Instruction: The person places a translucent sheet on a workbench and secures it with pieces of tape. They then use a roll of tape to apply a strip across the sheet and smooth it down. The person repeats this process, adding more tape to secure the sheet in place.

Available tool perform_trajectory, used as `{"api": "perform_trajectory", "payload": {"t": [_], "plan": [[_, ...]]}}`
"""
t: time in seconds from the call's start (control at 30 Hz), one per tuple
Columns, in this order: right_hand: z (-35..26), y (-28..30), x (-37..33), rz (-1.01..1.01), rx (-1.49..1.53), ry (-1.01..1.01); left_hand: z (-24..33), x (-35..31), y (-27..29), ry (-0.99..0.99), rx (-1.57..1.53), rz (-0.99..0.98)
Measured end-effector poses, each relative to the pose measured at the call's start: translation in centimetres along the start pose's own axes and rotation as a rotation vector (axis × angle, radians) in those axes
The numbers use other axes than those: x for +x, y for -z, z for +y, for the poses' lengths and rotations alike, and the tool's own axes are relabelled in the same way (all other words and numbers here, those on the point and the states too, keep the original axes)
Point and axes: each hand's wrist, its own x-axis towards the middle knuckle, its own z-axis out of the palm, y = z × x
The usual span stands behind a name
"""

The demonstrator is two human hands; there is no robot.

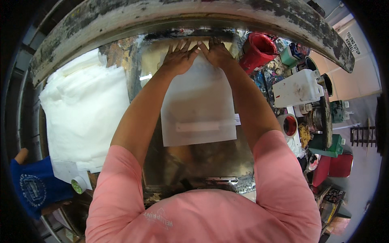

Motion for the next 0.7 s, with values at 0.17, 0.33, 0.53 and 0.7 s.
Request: {"api": "perform_trajectory", "payload": {"t": [0.17,0.33,0.53,0.7], "plan": [[-1.3,2.3,-1.4,-0.087,-0.095,0.123,0.7,0.5,1.5,0.116,-0.220,-0.100],[-4.9,4.5,-3.4,0.090,-0.002,0.274,2.0,-3.6,2.0,-0.045,-0.156,0.171],[-6.7,10.5,-18.0,0.216,0.324,0.300,11.7,-19.2,2.5,-0.373,-0.255,0.227],[-7.4,16.9,-35.6,0.156,0.703,-0.074,17.0,-25.8,2.2,-0.483,-0.265,-0.010]]}}
